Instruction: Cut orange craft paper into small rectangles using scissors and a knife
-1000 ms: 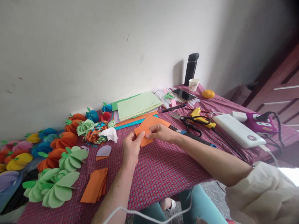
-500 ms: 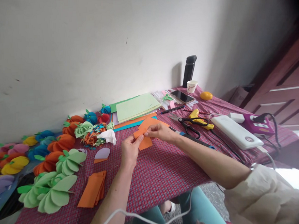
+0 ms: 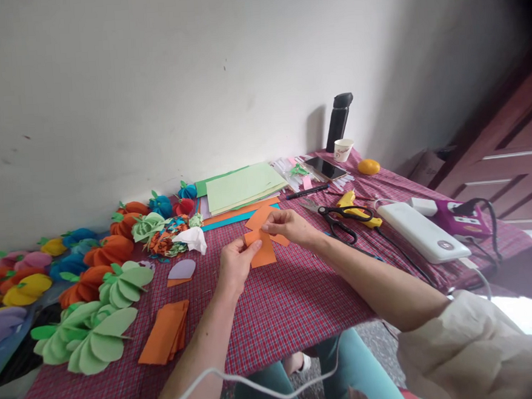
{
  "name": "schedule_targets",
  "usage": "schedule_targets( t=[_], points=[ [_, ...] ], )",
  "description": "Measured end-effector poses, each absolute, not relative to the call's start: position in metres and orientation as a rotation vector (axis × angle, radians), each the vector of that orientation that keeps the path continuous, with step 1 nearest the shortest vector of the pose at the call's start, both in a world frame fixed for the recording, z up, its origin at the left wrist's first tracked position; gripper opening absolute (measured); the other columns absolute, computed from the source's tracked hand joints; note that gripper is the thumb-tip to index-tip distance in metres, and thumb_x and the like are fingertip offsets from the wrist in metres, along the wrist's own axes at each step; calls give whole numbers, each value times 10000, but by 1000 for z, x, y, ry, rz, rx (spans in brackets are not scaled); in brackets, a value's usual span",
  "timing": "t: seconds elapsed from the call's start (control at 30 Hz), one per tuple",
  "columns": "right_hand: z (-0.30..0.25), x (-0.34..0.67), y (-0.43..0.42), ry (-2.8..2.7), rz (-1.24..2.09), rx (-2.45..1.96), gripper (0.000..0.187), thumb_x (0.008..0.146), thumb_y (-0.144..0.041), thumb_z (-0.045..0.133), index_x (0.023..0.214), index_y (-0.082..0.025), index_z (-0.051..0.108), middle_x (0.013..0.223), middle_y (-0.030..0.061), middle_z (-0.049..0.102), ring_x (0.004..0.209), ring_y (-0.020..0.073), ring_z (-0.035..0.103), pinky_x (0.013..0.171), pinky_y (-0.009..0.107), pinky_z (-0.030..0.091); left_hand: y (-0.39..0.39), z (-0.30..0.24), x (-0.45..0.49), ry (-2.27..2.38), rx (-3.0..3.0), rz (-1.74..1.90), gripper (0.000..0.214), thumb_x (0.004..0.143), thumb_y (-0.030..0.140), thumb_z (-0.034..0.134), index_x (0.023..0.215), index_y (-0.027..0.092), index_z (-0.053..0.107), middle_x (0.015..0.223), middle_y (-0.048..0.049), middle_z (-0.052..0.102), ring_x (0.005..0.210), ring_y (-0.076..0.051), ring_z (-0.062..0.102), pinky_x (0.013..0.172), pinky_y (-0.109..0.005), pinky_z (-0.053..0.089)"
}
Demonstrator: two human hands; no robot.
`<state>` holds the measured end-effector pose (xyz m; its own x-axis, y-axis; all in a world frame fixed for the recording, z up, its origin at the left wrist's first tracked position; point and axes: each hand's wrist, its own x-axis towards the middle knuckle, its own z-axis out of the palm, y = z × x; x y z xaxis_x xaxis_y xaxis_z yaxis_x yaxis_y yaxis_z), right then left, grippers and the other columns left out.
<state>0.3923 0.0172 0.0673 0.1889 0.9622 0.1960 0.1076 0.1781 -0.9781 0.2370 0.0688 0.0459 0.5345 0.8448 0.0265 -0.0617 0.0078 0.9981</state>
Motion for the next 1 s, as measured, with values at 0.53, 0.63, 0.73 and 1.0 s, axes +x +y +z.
schedule_targets(
  t=[0.53,0.63,0.73,1.0],
  points=[
    [66,388,14,-1339,886,-1372,294,687,-426,589,617,-146,532,551,-32,464,498,70,373,480,211,289,69,54,232,706,1425,805,241,651,298,649,827,135,632,785,-44,652,701,-153,581,628,-252,435],
    [70,385,12,-1361,897,-1394,315,712,-461,548,656,-150,551,591,-16,481,526,82,396,496,217,303,72,54,232,722,1365,856,212,649,290,642,784,128,625,744,-34,639,665,-138,567,624,-247,427],
    [70,384,12,-1409,913,-1460,334,709,-482,535,649,-154,557,591,-7,486,525,89,397,495,223,302,74,56,230,726,1326,882,221,655,307,634,780,125,621,736,-41,633,662,-135,560,623,-247,421],
    [59,389,14,-1662,838,-1558,288,710,-429,538,601,-162,532,553,-12,462,527,99,390,481,226,304,70,61,221,719,1664,727,260,634,364,641,788,155,648,754,-37,629,671,-137,542,581,-225,380]
  ],
)
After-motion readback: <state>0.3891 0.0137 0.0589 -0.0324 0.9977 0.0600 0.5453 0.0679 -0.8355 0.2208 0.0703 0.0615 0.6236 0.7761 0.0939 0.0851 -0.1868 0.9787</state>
